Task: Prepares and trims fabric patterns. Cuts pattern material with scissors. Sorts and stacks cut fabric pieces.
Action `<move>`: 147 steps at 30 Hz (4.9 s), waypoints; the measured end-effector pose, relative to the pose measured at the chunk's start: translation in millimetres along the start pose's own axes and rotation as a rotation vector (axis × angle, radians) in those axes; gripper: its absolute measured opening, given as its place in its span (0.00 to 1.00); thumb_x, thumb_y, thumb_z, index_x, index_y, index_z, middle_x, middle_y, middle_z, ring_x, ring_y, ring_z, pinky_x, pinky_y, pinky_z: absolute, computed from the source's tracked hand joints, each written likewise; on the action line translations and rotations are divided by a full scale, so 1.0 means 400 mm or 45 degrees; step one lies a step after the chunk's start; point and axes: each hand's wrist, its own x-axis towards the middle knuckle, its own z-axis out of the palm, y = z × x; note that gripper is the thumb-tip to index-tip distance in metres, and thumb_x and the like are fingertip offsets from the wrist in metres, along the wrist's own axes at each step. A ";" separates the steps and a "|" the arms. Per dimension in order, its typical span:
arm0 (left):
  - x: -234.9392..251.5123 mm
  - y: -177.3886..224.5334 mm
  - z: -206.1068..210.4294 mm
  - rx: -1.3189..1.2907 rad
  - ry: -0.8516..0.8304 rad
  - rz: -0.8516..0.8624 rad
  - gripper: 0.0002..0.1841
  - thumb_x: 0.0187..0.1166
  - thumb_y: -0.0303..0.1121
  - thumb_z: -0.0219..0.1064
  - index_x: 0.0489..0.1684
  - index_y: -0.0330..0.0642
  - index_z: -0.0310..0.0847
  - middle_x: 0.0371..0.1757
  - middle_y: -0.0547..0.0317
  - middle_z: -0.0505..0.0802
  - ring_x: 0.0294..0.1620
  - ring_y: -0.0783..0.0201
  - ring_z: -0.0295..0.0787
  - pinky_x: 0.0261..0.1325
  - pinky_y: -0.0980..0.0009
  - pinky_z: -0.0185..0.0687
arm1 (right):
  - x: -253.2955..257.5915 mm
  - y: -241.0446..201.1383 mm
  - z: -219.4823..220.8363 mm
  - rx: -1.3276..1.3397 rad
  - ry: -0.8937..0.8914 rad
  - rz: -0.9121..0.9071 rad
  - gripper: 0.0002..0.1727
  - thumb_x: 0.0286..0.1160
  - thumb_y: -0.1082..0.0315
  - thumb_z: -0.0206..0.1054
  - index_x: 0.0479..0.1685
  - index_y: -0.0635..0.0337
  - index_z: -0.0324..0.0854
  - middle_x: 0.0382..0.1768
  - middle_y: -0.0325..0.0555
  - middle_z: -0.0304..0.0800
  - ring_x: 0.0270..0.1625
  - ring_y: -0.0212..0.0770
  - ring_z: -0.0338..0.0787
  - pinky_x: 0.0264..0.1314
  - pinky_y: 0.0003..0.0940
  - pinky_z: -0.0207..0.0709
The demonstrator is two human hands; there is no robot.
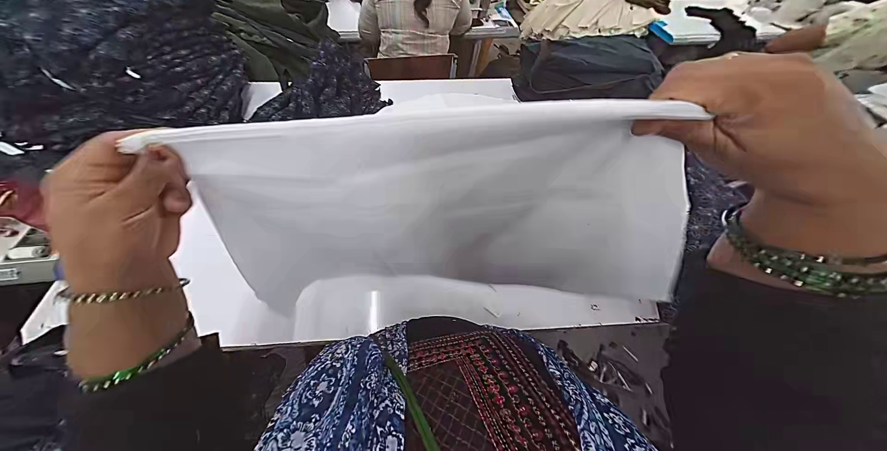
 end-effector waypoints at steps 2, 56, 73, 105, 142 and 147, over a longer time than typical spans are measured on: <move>0.029 0.016 0.066 0.022 0.004 -0.223 0.15 0.87 0.27 0.56 0.39 0.64 0.83 0.27 0.90 0.88 0.17 0.91 0.73 0.20 0.92 0.69 | 0.056 0.051 0.009 0.003 -0.126 -0.002 0.33 0.87 0.41 0.47 0.21 0.59 0.74 0.19 0.46 0.75 0.25 0.46 0.80 0.26 0.49 0.67; -0.329 -0.361 0.245 0.660 -0.927 0.312 0.17 0.83 0.31 0.57 0.55 0.41 0.94 0.47 0.49 0.97 0.63 0.42 0.90 0.82 0.29 0.55 | -0.558 -0.214 0.374 0.826 -0.384 1.990 0.15 0.79 0.76 0.57 0.62 0.71 0.71 0.31 0.40 0.84 0.26 0.28 0.84 0.31 0.27 0.80; -0.274 -0.372 0.250 0.522 -1.025 -0.054 0.18 0.78 0.36 0.72 0.64 0.44 0.89 0.68 0.46 0.90 0.84 0.39 0.71 0.85 0.25 0.36 | -0.358 -0.793 0.404 2.024 -0.995 1.397 0.53 0.51 0.14 0.63 0.63 0.52 0.70 0.42 0.22 0.83 0.45 0.14 0.83 0.53 0.16 0.77; -0.257 -0.378 0.254 0.587 -0.907 -0.158 0.12 0.82 0.34 0.67 0.54 0.42 0.92 0.76 0.49 0.85 0.86 0.43 0.69 0.85 0.25 0.36 | -0.209 -0.896 0.518 1.721 -0.758 1.742 0.34 0.67 0.30 0.69 0.43 0.53 0.66 0.17 0.24 0.70 0.17 0.20 0.71 0.25 0.16 0.68; -0.257 -0.382 0.255 0.555 -0.894 -0.156 0.11 0.82 0.34 0.68 0.52 0.41 0.93 0.73 0.48 0.87 0.85 0.42 0.71 0.85 0.25 0.36 | -0.198 -0.866 0.494 1.841 -0.852 1.777 0.35 0.64 0.28 0.69 0.42 0.50 0.66 0.16 0.26 0.71 0.16 0.21 0.72 0.22 0.15 0.67; -0.257 -0.381 0.254 0.554 -0.899 -0.167 0.11 0.82 0.34 0.68 0.52 0.41 0.93 0.74 0.49 0.87 0.85 0.42 0.70 0.86 0.26 0.36 | -0.202 -0.857 0.493 1.674 -0.979 1.671 0.27 0.67 0.39 0.73 0.37 0.51 0.67 0.15 0.25 0.68 0.14 0.20 0.69 0.21 0.17 0.64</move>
